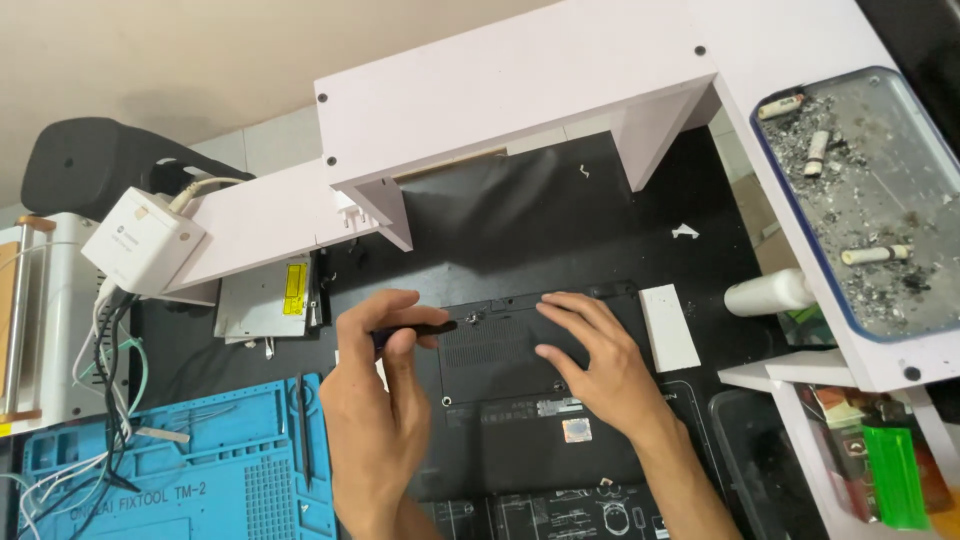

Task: The person aligns and snaps the bottom cover onto a laptop chassis, then uses a screwdriver to fasten multiple screws into the cover. The person handles the laptop and the screwdriver throughout the process.

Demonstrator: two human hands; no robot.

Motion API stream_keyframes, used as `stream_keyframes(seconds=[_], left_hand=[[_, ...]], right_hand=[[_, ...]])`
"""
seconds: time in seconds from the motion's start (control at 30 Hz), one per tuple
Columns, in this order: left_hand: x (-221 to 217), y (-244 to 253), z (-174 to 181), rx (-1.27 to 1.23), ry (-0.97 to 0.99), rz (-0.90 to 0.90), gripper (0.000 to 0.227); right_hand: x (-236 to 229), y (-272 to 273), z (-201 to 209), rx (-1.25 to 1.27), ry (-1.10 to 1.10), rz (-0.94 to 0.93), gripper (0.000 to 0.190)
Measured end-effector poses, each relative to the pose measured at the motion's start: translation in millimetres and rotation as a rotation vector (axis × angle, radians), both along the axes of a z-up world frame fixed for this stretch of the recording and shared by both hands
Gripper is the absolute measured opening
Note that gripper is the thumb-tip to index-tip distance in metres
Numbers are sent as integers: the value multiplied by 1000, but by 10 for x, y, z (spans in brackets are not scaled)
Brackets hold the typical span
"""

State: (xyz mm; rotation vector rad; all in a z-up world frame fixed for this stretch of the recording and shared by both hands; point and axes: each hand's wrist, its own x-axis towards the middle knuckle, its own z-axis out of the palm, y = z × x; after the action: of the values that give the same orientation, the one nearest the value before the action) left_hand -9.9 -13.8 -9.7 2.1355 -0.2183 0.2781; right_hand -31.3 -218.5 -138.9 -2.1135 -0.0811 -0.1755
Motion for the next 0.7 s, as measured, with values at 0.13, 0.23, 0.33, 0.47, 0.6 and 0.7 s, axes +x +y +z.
stream_keyframes(seconds=[0.13, 0.23, 0.33, 0.47, 0.6, 0.7], left_hand=[[105, -46, -23, 47, 17, 42, 12], [149, -93, -80, 51, 85, 43, 8], [139, -92, -102, 52, 87, 21, 8], [155, -78, -68, 60, 64, 36, 9], [124, -109, -83, 34, 55, 37, 10], [94, -186, -157, 31, 40, -21, 11]], right_hand=[[10, 31, -21, -207, -109, 79, 42], [13, 24, -53, -148, -62, 68, 38], [-25, 16, -100, -140, -25, 65, 34], [30, 3, -3, -121, -68, 5, 38], [46, -46, -24, -250, -109, -123, 45], [58, -114, 3, -247, -76, -122, 40]])
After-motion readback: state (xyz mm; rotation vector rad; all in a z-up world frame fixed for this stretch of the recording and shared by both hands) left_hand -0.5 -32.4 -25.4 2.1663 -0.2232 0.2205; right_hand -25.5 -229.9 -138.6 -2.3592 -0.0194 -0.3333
